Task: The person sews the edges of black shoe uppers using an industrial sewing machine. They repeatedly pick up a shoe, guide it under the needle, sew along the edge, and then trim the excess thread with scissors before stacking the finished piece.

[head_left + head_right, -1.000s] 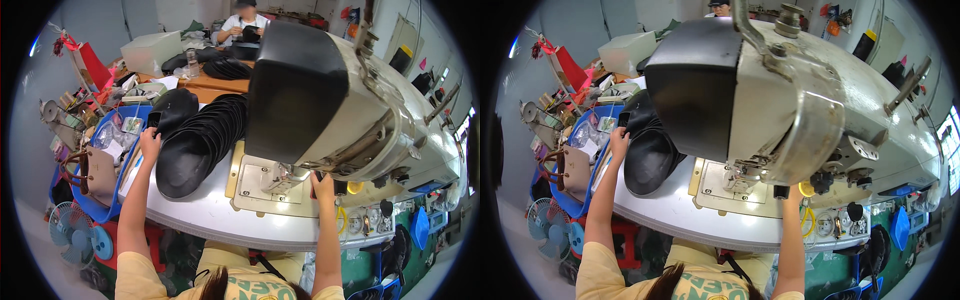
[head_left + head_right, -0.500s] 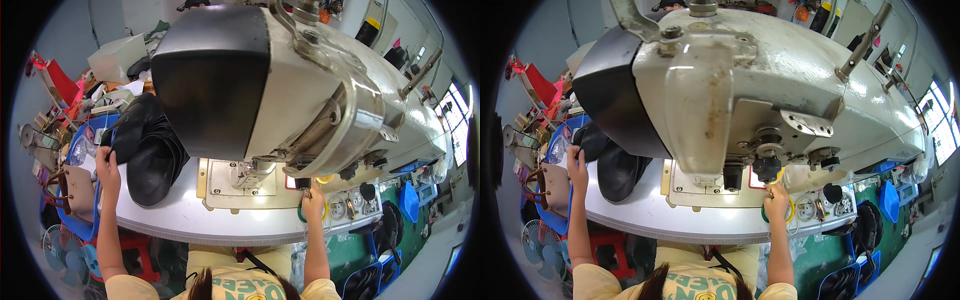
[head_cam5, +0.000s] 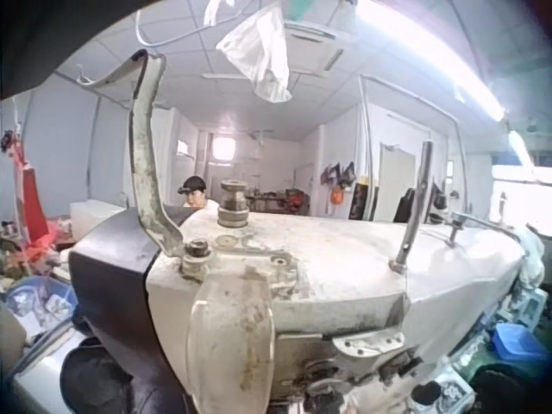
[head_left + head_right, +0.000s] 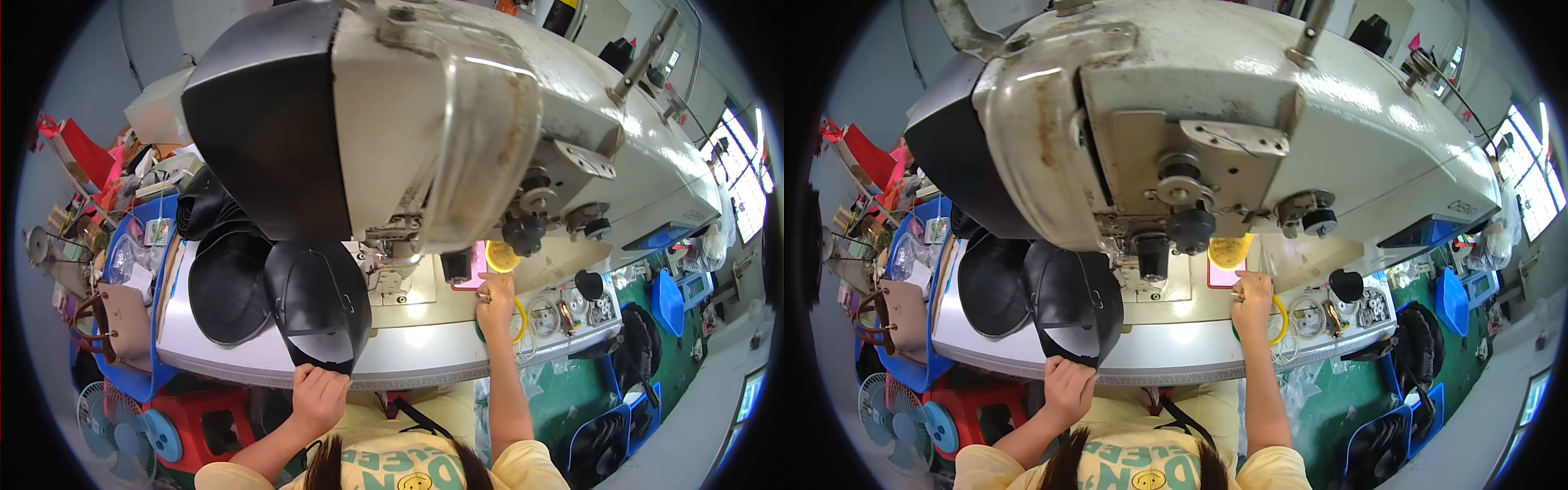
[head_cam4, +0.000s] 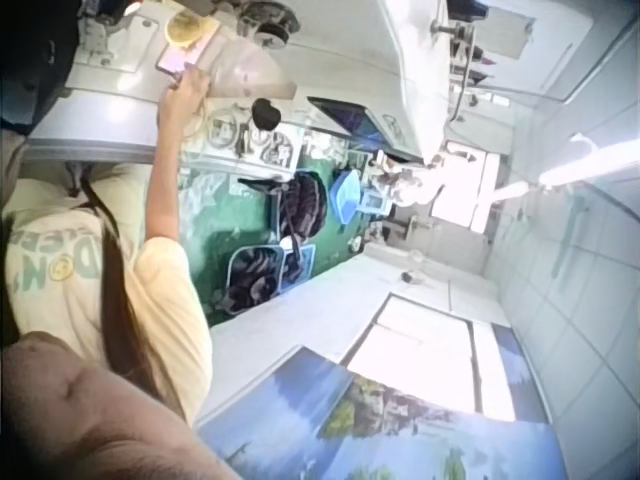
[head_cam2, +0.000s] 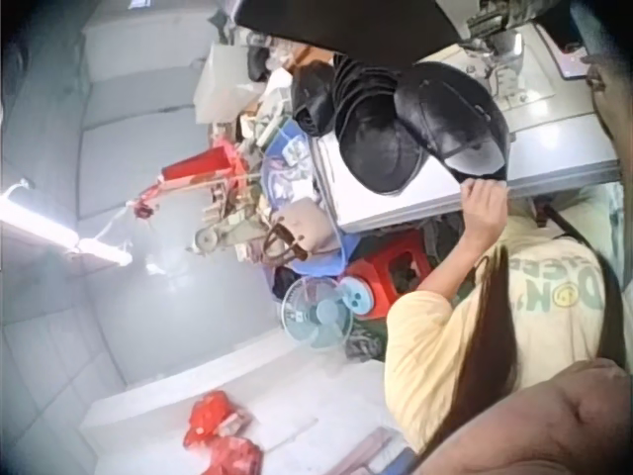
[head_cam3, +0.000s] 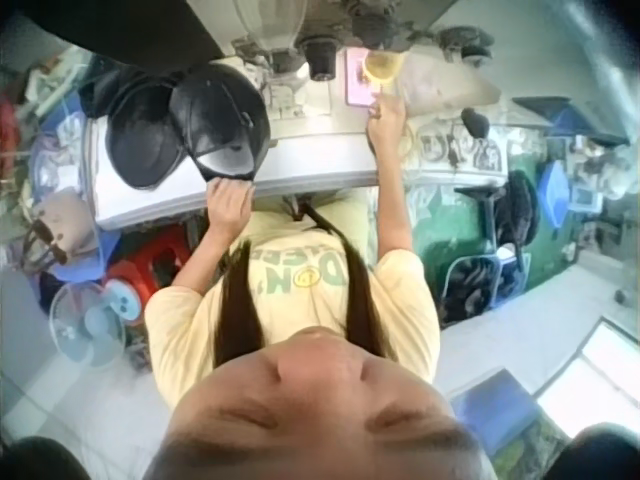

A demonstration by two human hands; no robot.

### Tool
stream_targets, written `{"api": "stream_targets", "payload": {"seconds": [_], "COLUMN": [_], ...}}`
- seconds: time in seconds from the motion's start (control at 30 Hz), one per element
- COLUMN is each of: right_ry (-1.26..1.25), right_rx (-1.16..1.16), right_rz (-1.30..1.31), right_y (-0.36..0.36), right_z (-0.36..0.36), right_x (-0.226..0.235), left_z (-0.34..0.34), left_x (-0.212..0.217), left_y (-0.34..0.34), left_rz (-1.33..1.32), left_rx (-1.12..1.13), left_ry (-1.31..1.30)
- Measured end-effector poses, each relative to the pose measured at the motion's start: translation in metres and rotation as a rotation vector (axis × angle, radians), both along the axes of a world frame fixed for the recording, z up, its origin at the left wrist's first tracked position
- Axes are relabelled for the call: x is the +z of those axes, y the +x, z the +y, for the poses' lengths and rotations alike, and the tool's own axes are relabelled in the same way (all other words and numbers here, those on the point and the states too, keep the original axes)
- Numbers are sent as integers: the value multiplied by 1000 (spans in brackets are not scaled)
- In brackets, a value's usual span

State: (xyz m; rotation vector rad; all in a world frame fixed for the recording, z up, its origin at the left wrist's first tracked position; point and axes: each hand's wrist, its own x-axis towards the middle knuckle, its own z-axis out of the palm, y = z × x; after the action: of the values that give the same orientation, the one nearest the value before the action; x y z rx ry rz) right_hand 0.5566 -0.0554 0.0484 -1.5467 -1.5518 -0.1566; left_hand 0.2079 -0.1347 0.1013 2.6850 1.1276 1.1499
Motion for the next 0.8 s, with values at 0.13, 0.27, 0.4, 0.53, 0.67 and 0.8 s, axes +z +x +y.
{"api": "stream_targets", "payload": {"seconds": [0.13, 0.27, 0.4, 0.53, 0.67, 0.8], "right_ry": [-4, -12, -53, -55, -61, -48], "right_rx": [9, 29, 52, 41, 33, 44], "right_rz": [14, -31, -105, -156, -161, -187], "right_y": [1, -4, -5, -4, -5, -7], "right_z": [-2, 0, -1, 0, -1, 1], "right_x": [-5, -2, 0, -2, -1, -2], "left_z": [3, -7, -15, -11, 19, 77], "left_x": [2, 2, -7, -4, 9, 0], "left_y": [3, 7, 6, -1, -35, -74], "left_rz": [34, 20, 11, -112, -327, -537], "left_rx": [-26, -6, -5, -55, 174, 485], "left_ry": [31, 48, -38, -162, -27, -116]}}
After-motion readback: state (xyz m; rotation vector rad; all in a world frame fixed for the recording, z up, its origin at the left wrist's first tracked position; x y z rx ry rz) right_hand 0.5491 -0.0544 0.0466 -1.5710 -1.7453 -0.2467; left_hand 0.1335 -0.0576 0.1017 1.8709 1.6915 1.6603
